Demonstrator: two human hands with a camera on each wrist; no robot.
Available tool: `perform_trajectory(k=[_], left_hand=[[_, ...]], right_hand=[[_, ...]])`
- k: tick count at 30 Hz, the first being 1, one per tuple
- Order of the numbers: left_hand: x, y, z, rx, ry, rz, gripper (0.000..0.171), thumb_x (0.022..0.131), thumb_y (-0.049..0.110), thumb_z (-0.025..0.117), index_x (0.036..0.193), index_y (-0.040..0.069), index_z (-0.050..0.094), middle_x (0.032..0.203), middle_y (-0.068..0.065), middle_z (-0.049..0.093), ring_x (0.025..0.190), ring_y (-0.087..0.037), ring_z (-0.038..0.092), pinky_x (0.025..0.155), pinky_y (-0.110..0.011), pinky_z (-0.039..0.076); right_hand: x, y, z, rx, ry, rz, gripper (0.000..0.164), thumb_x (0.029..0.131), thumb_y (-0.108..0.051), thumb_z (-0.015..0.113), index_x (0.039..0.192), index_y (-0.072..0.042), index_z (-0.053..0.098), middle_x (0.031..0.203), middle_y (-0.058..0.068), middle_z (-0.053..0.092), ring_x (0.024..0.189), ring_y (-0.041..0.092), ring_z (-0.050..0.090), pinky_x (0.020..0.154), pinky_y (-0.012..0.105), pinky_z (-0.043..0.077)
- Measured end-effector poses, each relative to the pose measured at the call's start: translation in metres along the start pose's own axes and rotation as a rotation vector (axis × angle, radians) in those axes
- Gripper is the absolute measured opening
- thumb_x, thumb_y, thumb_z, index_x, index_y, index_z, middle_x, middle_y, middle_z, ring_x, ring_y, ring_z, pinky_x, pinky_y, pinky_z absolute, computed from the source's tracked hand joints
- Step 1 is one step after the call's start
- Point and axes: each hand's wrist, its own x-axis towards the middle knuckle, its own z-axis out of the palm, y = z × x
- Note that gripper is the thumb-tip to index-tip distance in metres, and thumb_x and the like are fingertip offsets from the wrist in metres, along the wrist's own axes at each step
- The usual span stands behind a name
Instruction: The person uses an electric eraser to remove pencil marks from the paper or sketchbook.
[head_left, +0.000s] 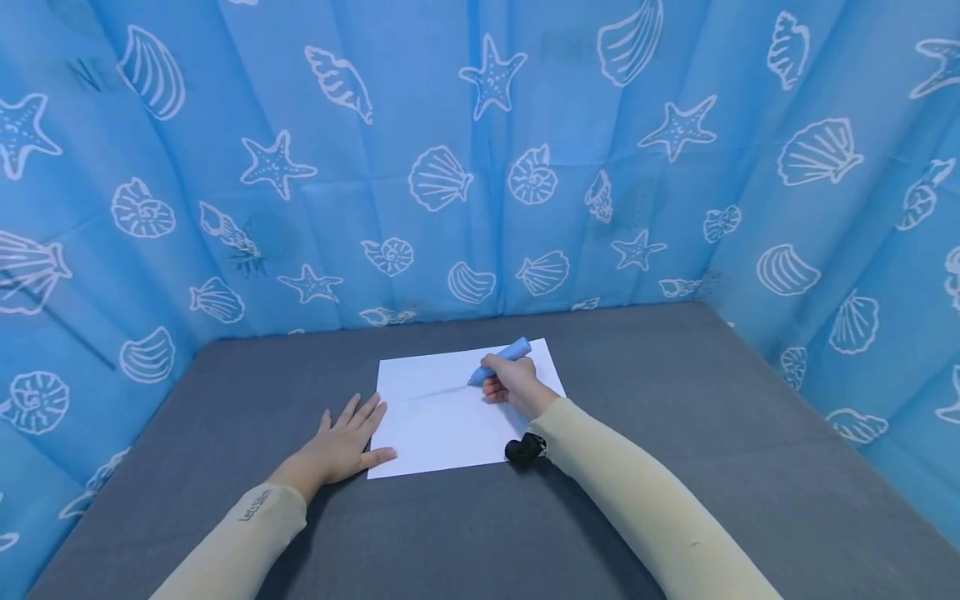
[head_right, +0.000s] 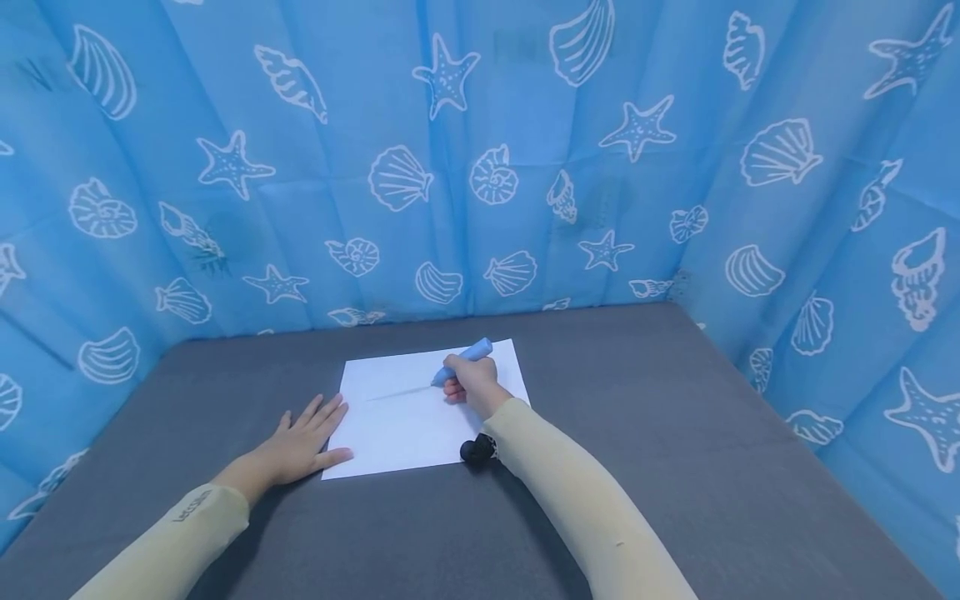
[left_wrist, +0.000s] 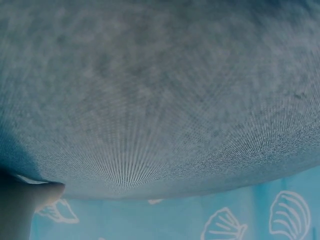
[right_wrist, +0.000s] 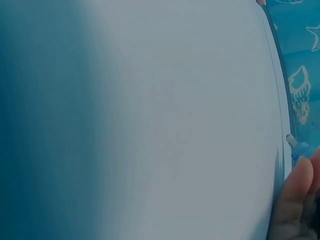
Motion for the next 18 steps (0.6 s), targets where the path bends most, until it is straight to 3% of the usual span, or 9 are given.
perform_trajectory(k=[5,13,18], left_hand=[[0.0012,0.0002,0.0008,0.023,-0.004,-0.009,0.097,0.089,0.075,0.038,0.156,0.009,0.016,0.162,-0.014,0.009,0.146,-0.041,0.000,0.106,-0.072,-0.001],[-0.0026,0.0046,-0.0045,-0.012,0.005,0.013,0.095,0.090,0.070,0.043,0.155,0.004,0.019,0.161,-0.018,0.011,0.145,-0.045,0.001,0.103,-0.073,-0.004],[0.0009,0.0013,-0.0002,0.015,-0.013,-0.014,0.096,0.089,0.074,0.039,0.156,0.009,0.016,0.162,-0.013,0.008,0.146,-0.041,0.000,0.105,-0.072,-0.002]], right_hand=[[0.0003,-0.0001,-0.0001,-0.026,0.016,0.005,0.019,0.090,-0.015,0.063,0.082,0.002,0.059,0.055,0.005,0.056,0.043,0.010,0.053,0.046,0.023,0.050],[-0.0013,0.0002,-0.0007,-0.038,-0.001,0.000,0.020,0.091,-0.016,0.063,0.085,0.003,0.059,0.055,0.005,0.055,0.044,0.010,0.053,0.046,0.023,0.050],[-0.0015,0.0006,-0.0007,-0.052,-0.003,0.000,0.021,0.091,-0.016,0.063,0.087,0.003,0.058,0.055,0.005,0.056,0.043,0.010,0.054,0.046,0.023,0.050]])
